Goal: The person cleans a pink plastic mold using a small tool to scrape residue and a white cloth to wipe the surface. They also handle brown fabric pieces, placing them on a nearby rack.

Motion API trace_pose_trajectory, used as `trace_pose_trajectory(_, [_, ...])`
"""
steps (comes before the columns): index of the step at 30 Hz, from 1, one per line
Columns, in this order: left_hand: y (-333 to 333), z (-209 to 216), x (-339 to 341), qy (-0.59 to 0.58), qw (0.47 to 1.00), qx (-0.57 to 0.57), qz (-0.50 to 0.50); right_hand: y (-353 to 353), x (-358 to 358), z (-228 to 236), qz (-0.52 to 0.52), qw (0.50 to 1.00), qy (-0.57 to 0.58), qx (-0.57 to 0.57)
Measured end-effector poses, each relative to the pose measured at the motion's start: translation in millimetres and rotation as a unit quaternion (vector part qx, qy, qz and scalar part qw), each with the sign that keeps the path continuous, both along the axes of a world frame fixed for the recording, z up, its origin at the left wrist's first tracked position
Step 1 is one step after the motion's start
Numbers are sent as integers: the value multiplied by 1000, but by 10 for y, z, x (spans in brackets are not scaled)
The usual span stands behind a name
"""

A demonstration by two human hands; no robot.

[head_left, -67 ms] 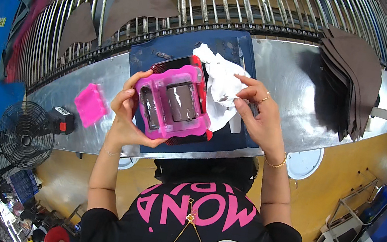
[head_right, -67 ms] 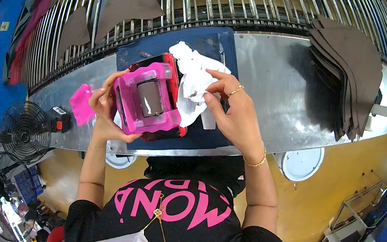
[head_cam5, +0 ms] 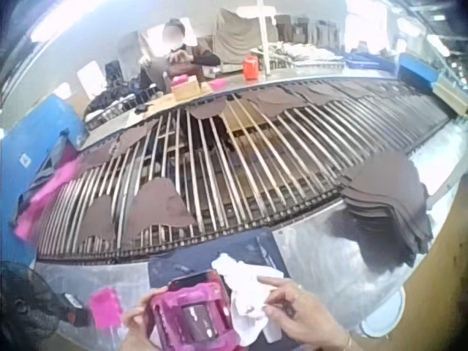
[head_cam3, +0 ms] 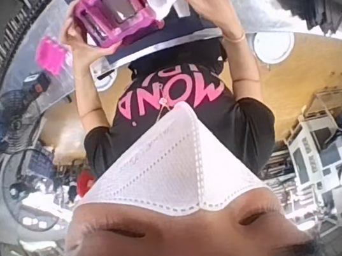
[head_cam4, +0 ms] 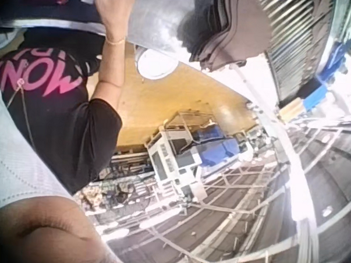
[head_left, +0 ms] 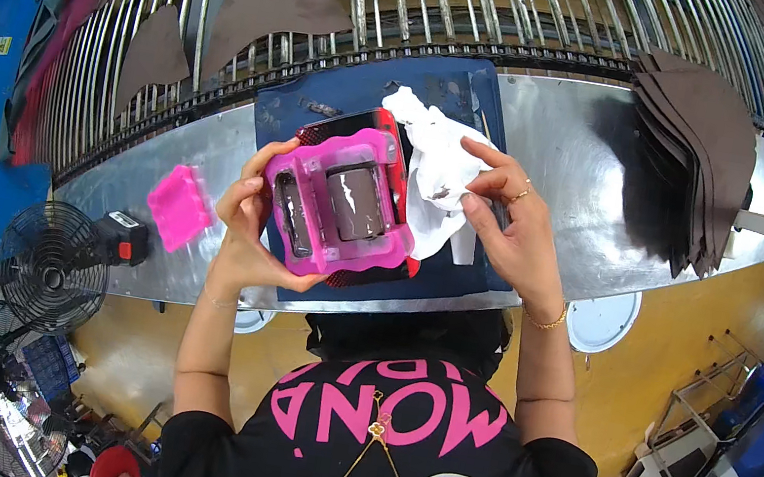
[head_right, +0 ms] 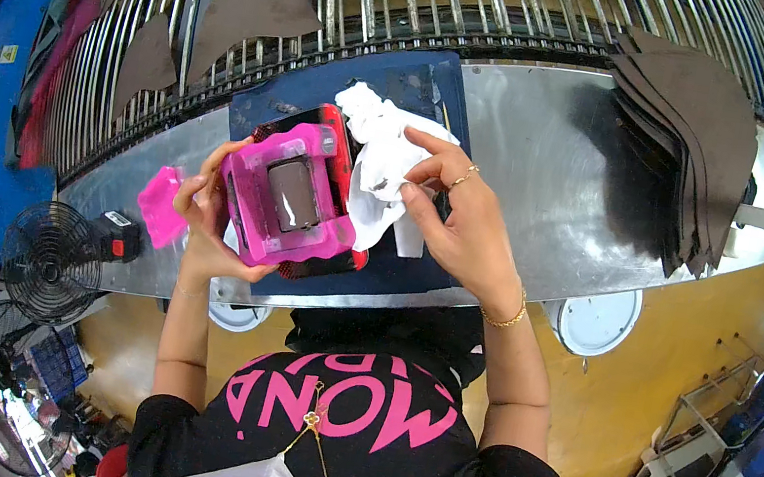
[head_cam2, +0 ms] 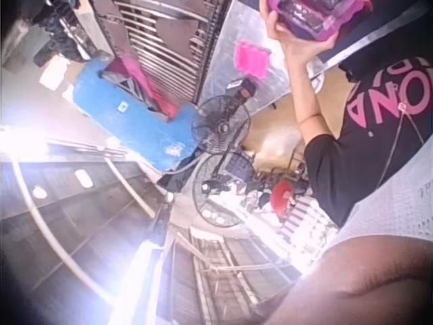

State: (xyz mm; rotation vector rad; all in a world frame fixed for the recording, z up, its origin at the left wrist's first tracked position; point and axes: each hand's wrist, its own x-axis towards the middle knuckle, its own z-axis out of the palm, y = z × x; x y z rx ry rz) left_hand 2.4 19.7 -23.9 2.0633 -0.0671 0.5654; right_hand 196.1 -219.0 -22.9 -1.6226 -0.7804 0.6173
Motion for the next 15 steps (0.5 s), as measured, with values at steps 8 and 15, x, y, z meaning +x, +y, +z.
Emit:
trace_pose_trajectory(8, [-2,19,-4,32,999,3,16,124,28,-60,34,994,102,27])
trace_pose_trajectory(15, [-8,19,10,27,999,-9,27,461,-64,-129,-65,992,71,86])
